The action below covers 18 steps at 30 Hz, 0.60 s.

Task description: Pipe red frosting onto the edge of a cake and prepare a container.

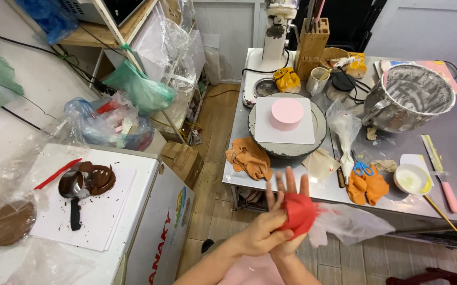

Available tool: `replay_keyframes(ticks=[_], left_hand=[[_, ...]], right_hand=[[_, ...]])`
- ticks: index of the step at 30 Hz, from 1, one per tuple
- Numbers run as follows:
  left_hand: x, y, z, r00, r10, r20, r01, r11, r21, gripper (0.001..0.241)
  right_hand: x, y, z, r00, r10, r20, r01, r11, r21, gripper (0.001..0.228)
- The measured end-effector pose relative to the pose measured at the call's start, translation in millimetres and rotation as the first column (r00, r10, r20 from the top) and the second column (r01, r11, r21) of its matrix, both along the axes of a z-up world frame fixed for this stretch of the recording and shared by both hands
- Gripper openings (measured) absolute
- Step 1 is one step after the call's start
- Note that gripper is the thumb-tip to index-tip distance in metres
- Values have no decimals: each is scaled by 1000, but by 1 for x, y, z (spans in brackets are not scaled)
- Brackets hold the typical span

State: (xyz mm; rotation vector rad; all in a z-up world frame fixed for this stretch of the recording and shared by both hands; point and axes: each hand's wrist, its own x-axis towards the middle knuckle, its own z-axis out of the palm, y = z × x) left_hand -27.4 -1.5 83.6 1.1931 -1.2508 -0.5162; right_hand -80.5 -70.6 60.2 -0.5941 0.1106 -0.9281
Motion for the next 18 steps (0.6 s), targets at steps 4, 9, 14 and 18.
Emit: replay_keyframes(ticks=[4,9,14,18], left_hand=[[0,-3,4,991,1,133,14,993,-114,73],[4,1,-15,677,192,711,-324,944,54,69],[5,-3,-34,974,23,223,-17,999,-29,55],[7,-3,8,971,-51,235,79,991,-111,65]], right_hand=[[-3,-22,-86,994,-111,-1,109,981,-158,70],[-10,-12,-57,931,-200,-306,79,927,-367,70],[-4,2,-11,999,-53,-8,53,995,-80,64],[1,3,2,985,-163,-55,165,986,20,60]])
